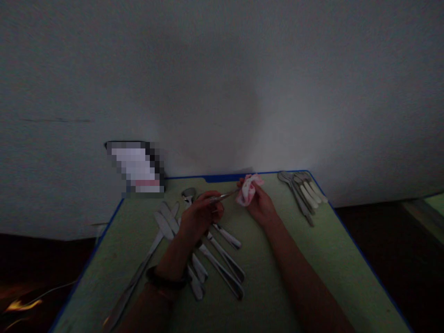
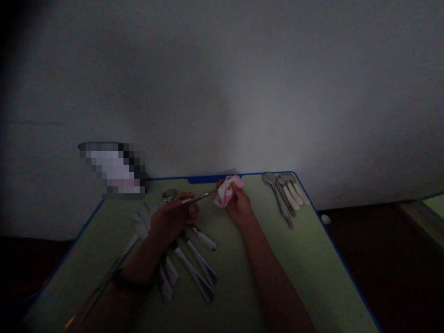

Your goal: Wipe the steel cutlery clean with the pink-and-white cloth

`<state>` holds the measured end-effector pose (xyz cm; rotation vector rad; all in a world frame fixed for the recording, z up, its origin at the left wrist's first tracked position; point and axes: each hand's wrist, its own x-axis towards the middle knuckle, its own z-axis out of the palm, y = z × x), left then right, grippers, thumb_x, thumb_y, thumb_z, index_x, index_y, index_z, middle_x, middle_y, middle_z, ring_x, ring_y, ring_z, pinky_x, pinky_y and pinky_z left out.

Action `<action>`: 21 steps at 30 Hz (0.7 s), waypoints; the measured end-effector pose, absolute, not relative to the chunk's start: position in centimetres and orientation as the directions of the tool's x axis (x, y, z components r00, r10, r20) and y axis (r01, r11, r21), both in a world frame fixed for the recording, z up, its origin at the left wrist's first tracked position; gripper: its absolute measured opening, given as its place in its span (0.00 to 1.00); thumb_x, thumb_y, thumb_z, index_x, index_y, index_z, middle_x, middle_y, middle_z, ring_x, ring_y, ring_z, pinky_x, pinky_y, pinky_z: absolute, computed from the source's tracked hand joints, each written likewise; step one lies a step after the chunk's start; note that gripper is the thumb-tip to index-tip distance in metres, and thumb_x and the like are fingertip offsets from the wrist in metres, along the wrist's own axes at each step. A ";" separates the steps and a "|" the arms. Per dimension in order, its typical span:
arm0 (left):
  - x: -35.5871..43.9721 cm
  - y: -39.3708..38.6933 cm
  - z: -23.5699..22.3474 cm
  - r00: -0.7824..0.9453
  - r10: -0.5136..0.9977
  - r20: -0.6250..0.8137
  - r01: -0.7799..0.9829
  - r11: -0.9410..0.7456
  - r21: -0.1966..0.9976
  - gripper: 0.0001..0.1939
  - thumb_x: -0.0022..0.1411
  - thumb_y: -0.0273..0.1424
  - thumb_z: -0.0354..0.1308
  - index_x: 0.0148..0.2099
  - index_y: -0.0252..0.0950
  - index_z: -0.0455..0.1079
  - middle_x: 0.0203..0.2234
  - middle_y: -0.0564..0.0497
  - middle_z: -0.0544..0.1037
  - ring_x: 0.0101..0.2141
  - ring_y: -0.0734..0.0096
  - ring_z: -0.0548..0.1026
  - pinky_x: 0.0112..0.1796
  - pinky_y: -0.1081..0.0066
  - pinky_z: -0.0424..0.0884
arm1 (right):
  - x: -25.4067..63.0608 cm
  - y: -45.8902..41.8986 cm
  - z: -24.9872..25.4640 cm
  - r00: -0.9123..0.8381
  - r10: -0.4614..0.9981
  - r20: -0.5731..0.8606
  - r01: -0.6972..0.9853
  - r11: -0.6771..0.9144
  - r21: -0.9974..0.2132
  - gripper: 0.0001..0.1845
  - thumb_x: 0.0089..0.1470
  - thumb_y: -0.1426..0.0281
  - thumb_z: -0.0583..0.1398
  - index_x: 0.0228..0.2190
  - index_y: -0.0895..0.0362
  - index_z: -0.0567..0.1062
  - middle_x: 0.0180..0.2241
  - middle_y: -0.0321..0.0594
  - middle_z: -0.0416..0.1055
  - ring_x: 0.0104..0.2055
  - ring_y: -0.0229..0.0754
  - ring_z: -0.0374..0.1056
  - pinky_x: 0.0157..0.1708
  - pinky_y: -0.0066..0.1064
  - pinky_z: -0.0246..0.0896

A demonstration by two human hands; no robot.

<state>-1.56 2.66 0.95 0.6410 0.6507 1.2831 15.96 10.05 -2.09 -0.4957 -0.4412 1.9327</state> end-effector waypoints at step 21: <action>-1.7 2.7 0.9 0.187 0.980 -0.064 -0.652 0.172 0.739 0.11 0.53 0.31 0.55 0.40 0.35 0.70 0.20 0.50 0.73 0.23 0.70 0.69 0.21 0.75 0.61 | 15.8 9.8 -2.2 -0.357 0.924 -0.137 -0.763 -0.373 -0.528 0.09 0.54 0.68 0.56 0.38 0.54 0.70 0.37 0.35 0.75 0.39 0.35 0.71 0.41 0.27 0.66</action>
